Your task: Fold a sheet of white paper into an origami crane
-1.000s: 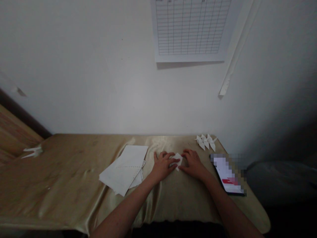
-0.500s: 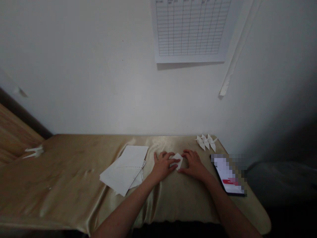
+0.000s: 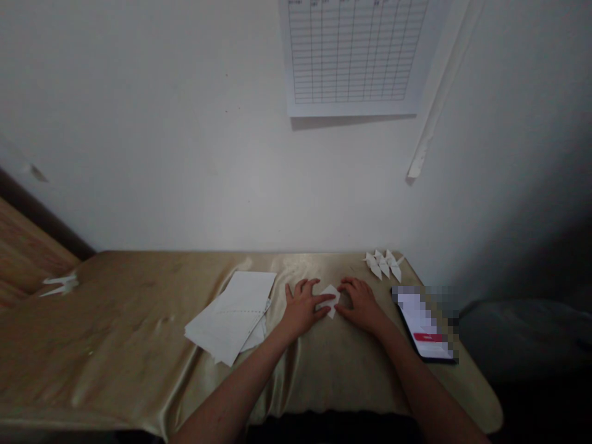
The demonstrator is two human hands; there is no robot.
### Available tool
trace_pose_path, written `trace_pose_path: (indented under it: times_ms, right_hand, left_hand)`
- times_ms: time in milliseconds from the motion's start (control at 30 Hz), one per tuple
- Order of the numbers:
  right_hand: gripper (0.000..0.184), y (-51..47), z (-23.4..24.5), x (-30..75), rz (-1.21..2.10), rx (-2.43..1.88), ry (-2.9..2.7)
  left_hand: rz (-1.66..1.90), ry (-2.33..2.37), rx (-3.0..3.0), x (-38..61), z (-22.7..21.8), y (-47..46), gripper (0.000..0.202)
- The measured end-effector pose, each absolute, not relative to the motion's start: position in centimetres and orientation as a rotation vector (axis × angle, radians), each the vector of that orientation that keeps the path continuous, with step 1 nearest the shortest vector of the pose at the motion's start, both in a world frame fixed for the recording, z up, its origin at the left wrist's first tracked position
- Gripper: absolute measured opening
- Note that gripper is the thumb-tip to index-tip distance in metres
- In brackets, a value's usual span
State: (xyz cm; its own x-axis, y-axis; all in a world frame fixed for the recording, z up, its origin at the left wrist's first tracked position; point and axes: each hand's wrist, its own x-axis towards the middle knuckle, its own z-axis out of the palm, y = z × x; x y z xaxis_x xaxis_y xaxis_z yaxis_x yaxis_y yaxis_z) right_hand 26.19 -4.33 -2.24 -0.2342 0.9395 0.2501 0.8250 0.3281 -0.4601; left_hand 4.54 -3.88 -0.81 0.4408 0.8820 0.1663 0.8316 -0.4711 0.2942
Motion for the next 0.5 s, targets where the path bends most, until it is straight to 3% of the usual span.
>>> trace_pose_path:
  times_ms: [133, 367, 500]
  right_hand:
    - [0.057, -4.84, -1.59, 26.13, 0.339, -1.542, -2.148]
    - [0.068, -4.83, -1.72, 26.22, 0.378, -1.543, -2.142]
    - [0.058, -4.29, -2.36, 26.45, 0.38, -1.541, -2.105]
  left_hand:
    - [0.446, 1.523, 2.524, 4.52, -0.85, -3.91, 0.038]
    - [0.419, 1.538, 2.525, 4.5, -0.78, -3.85, 0.04]
    - [0.425, 1.539, 2.542, 4.5, -0.77, -3.87, 0.04]
